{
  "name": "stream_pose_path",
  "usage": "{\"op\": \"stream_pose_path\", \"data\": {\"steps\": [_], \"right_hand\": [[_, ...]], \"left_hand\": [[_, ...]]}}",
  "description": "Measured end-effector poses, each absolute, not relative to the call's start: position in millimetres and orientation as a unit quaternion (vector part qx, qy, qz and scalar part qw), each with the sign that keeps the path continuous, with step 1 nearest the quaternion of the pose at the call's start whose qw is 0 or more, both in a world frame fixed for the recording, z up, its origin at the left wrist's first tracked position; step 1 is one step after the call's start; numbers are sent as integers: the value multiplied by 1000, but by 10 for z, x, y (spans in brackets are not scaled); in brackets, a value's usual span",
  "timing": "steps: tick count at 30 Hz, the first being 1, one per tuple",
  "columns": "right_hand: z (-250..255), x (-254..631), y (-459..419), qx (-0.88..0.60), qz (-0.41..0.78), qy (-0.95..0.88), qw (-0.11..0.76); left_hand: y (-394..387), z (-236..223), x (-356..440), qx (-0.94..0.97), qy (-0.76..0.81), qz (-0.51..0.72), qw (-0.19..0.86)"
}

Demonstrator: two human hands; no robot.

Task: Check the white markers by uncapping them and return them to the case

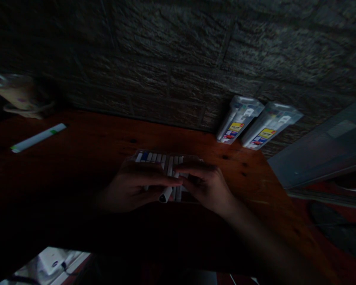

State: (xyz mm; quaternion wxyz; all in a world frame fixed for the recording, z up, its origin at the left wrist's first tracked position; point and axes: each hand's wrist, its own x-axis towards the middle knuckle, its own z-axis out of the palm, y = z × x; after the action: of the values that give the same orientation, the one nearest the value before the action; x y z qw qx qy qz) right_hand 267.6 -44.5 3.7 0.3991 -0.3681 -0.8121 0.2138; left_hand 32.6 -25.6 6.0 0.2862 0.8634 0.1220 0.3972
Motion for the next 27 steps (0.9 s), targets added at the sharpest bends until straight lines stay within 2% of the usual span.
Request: {"op": "stream_pose_path", "data": {"steps": [6,11,14,17,20,27], "right_hand": [[54,2672,-457,-385,210,-813,384],[49,2703,-459,-426,228,-782,395],[84,2696,-461,-449,238,-755,414],[139,2679,-464,-464,227,-734,440],[180,2678,-468,-476,207,-712,473],[212,2684,-541,-461,175,-702,513]], "left_hand": [[-250,81,300,843,192,420,277],[-160,161,349,706,296,505,399],[-60,180,375,647,312,517,465],[36,152,369,631,326,506,489],[104,91,343,672,331,471,466],[79,-49,311,823,303,363,315]]}}
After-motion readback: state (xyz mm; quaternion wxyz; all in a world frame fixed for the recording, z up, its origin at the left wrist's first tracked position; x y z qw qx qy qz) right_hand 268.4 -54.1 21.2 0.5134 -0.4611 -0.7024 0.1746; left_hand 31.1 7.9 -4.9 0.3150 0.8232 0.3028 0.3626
